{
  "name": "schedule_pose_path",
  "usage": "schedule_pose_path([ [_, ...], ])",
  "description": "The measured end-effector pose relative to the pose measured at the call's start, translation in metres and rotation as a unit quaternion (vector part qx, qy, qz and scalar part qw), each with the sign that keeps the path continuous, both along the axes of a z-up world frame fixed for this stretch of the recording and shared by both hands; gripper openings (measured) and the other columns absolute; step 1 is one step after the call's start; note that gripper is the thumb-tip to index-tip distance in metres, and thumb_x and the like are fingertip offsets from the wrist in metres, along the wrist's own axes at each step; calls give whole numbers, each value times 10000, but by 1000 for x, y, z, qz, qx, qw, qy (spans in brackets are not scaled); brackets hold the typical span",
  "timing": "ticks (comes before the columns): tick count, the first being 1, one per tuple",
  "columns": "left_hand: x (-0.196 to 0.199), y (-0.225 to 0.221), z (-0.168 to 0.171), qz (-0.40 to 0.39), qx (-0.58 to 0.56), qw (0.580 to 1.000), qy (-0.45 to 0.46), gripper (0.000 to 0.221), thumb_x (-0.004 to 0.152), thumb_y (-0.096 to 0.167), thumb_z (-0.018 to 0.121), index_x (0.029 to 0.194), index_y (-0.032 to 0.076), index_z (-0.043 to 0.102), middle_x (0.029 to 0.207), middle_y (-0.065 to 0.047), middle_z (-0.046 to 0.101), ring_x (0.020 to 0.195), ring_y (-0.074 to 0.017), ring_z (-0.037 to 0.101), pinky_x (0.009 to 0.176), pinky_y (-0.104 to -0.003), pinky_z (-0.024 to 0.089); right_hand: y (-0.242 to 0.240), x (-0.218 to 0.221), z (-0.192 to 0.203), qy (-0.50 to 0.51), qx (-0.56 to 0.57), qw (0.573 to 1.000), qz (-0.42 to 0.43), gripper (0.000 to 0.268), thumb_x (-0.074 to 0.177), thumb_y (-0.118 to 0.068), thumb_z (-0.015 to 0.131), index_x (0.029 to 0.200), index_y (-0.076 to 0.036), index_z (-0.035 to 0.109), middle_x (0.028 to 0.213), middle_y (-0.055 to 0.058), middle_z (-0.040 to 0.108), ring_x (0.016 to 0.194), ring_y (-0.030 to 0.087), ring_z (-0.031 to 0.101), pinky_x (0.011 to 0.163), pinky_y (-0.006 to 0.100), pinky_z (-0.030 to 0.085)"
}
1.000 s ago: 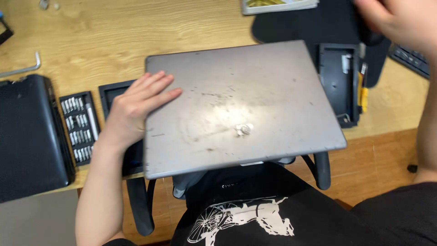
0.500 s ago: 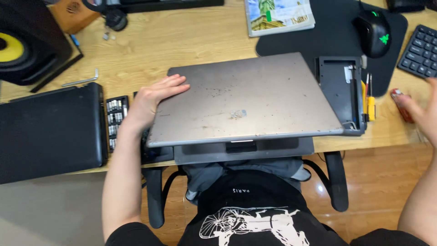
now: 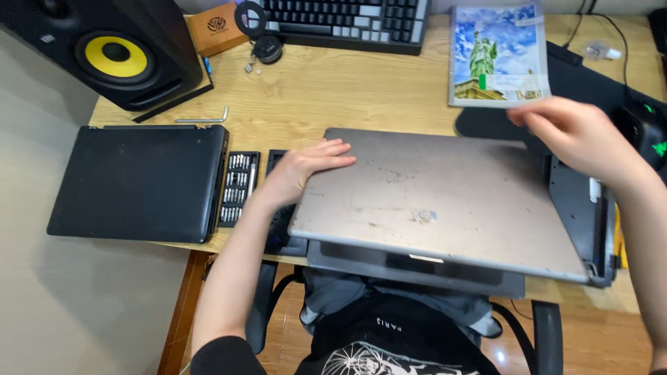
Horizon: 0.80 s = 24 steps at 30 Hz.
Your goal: The recorder is disassembling parts of two different laptops on a desk, including removing panels and internal components.
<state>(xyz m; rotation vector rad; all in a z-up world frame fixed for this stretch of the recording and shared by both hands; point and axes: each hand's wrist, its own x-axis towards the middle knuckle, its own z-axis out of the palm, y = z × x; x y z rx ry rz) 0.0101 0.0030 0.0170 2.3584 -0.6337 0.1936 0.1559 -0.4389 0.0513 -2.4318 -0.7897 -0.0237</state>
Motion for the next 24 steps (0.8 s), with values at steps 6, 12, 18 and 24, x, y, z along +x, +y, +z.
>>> schedule_pose_path([
  [6,1,0,-6,9,8,1000,-14,566,835,-75,634,1320,204,715,1461,-94,625,1420,-298,545,1233,-439,390,104,140,-47,50,-73,995,52,412,1055,-282,546,1352,-30,679,1276,193,715,1169,353,682,998,416,513],
  [12,-3,1,-10,-7,-15,1000,-12,520,817,103,771,1320,217,700,1454,-80,631,1427,-292,528,1220,-456,398,170,222,-113,35,-89,995,26,585,920,-290,761,1301,107,563,1151,301,690,1043,415,674,870,464,533],
  [18,-3,5,-15,-25,-35,999,-16,541,836,55,737,1352,206,676,1497,-103,591,1457,-294,502,1260,-485,353,170,246,-139,-13,-36,999,-17,448,870,-153,897,1105,100,612,960,193,705,874,319,699,769,419,552],
  [24,-3,4,-15,-34,-34,999,-16,523,882,19,688,1366,217,665,1499,-110,585,1453,-293,499,1267,-487,339,162,244,-140,-38,39,999,-1,529,898,-84,898,1253,121,564,981,120,675,845,194,670,743,340,554],
])
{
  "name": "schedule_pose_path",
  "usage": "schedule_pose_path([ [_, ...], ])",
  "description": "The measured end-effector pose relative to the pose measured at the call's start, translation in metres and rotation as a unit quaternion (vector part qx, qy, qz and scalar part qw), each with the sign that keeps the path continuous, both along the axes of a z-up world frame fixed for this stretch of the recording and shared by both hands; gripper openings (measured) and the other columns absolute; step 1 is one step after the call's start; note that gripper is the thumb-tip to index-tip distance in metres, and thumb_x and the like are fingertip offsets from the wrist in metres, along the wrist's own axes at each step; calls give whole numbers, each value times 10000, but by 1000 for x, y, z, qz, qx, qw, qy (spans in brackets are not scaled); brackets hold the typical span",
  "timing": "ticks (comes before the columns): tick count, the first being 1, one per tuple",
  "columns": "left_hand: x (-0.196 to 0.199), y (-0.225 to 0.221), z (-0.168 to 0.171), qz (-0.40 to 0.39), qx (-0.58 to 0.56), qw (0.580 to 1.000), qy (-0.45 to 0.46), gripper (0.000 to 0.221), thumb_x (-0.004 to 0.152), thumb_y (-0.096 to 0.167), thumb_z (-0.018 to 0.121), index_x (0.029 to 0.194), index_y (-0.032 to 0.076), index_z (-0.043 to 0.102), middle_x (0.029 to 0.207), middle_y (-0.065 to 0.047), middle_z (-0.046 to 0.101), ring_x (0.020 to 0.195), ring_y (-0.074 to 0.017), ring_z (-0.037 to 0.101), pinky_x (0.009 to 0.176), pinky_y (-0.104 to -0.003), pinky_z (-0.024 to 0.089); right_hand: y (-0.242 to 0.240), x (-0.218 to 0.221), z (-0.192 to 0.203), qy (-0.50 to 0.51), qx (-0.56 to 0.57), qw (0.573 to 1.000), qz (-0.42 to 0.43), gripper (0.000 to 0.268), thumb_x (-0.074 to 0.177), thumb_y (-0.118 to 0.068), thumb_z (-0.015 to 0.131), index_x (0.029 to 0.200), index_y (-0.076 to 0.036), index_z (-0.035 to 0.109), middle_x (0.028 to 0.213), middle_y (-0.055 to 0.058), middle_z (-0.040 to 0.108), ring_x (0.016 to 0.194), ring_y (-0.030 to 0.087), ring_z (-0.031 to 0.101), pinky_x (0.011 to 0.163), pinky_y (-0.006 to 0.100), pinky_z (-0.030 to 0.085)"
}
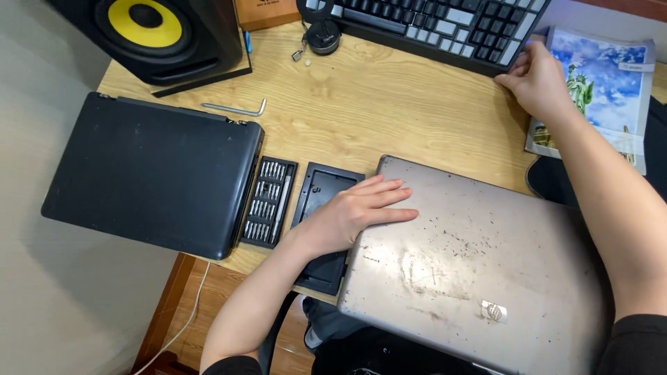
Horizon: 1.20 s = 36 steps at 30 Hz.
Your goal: The recorder is disassembling parts of two different laptops on a desk, including removing panels and internal components.
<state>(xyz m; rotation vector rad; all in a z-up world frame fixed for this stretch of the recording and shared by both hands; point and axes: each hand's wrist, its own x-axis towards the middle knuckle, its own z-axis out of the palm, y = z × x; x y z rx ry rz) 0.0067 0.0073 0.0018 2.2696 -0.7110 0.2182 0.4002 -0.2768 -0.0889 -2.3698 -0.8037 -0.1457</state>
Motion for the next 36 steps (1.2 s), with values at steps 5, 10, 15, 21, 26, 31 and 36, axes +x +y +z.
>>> schedule_pose_path([
  [5,1,1,-1,4,6,1000,-5,538,882,-4,670,1370,221,670,1510,-95,589,1465,-281,509,1282,-484,351,0,9,-2,10,20,1000,-8,563,876,-64,906,1285,99,555,990,108,678,840,171,661,749,327,557],
  [10,0,0,4,5,-2,1000,5,535,876,7,675,1365,222,665,1513,-92,582,1467,-283,500,1274,-490,355,1,16,-3,0,30,1000,-1,532,874,-42,905,1258,95,563,1003,98,680,866,154,673,765,319,557],
  [15,-1,0,4,1,0,1000,15,572,865,-47,657,1370,221,661,1524,-87,574,1476,-282,491,1277,-488,358,8,22,-2,-3,49,999,-4,507,874,-19,888,1252,91,569,998,94,669,857,159,667,764,331,558],
  [21,-2,-1,7,6,-2,1000,21,635,844,-127,640,1366,234,665,1523,-71,579,1484,-276,488,1237,-481,333,14,36,-9,-16,33,999,-35,432,851,-20,886,1128,75,567,964,103,663,842,195,659,739,359,556],
  [26,-1,-2,7,13,-5,999,29,617,846,-109,654,1359,233,676,1507,-70,589,1467,-284,495,1265,-492,359,6,34,-1,8,-31,999,-14,408,860,-101,902,1046,62,577,922,153,689,829,265,681,746,405,547],
  [31,-1,-2,9,13,0,1000,24,568,824,-4,716,1344,223,685,1489,-84,602,1452,-298,504,1252,-497,358,2,17,14,44,-56,997,-10,495,837,-172,910,1147,71,610,987,184,722,879,281,702,778,406,555],
  [36,3,-4,17,19,0,999,33,500,820,126,784,1306,208,703,1435,-97,625,1422,-313,509,1219,-497,363,-25,-12,58,34,-76,996,19,672,831,-208,856,1413,26,618,1105,190,725,958,297,717,813,415,566],
])
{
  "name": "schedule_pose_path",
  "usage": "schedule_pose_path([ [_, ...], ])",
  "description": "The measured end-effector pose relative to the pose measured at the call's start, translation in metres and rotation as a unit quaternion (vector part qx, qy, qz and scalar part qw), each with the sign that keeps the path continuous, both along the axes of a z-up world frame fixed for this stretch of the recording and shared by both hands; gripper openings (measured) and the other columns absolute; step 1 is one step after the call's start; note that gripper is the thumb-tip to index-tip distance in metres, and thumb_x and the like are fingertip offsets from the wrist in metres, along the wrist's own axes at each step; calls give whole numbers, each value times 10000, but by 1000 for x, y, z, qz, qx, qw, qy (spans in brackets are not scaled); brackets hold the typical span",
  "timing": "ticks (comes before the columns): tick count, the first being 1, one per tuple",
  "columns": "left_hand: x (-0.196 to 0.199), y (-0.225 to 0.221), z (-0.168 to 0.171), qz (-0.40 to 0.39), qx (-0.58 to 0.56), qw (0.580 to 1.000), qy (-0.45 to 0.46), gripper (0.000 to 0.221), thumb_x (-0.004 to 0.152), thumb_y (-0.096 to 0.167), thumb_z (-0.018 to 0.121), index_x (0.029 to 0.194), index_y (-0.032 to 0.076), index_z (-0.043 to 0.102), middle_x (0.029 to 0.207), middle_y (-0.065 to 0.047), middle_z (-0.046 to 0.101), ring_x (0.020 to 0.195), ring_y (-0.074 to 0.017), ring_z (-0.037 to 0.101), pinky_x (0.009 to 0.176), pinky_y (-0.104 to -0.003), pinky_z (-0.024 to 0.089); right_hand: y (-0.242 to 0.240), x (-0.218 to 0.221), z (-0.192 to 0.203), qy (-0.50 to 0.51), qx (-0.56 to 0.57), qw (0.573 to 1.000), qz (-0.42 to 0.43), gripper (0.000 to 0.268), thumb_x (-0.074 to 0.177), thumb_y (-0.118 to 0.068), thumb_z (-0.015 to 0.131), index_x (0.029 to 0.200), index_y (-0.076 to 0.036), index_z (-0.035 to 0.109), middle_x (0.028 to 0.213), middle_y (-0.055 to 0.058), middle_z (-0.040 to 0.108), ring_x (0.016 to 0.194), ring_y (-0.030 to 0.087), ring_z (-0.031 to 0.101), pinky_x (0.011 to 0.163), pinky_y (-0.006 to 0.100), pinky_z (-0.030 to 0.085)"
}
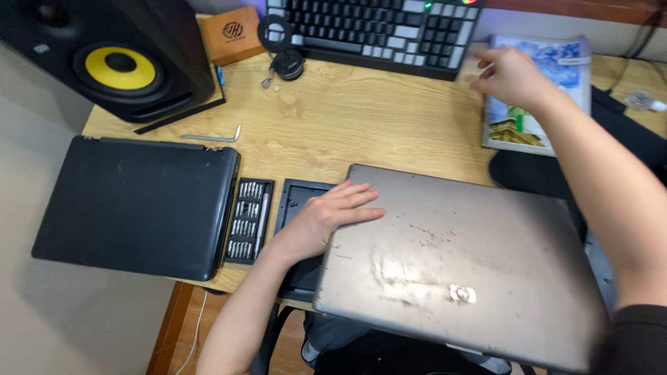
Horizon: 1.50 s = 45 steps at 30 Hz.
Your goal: The recorder is disassembling parts of two different laptops on a desk, including removing panels and internal components.
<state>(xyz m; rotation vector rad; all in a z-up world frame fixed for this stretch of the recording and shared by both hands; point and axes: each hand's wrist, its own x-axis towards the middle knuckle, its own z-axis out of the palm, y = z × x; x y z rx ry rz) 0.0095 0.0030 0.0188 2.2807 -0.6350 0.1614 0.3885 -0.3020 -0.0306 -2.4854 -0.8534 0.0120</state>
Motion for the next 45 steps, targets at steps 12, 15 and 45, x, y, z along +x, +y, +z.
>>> schedule_pose_path([
  [12,33,-3,26,64,-5,991,118,415,922,3,620,1243,223,764,1391,-74,680,1324,-260,609,1122,-393,435,-169,-203,142,194,-53,979,16,552,975,-447,550,1409,-116,624,1139,106,800,1130,215,732,1025,384,528],
  [15,46,-4,29,90,-189,938,276,393,905,25,624,1245,171,760,1298,-94,767,1190,-207,715,1054,-335,540,-215,-217,114,195,200,957,78,618,1069,-501,482,1381,5,647,1089,192,787,1122,279,738,1087,439,523],
  [45,87,14,-72,71,-293,934,191,543,992,-18,626,1502,-2,440,1410,-139,619,1289,-203,593,1093,-315,472,-148,-155,-2,168,644,746,-13,218,1164,-240,514,1064,-81,623,946,-33,604,827,61,516,764,238,417],
])
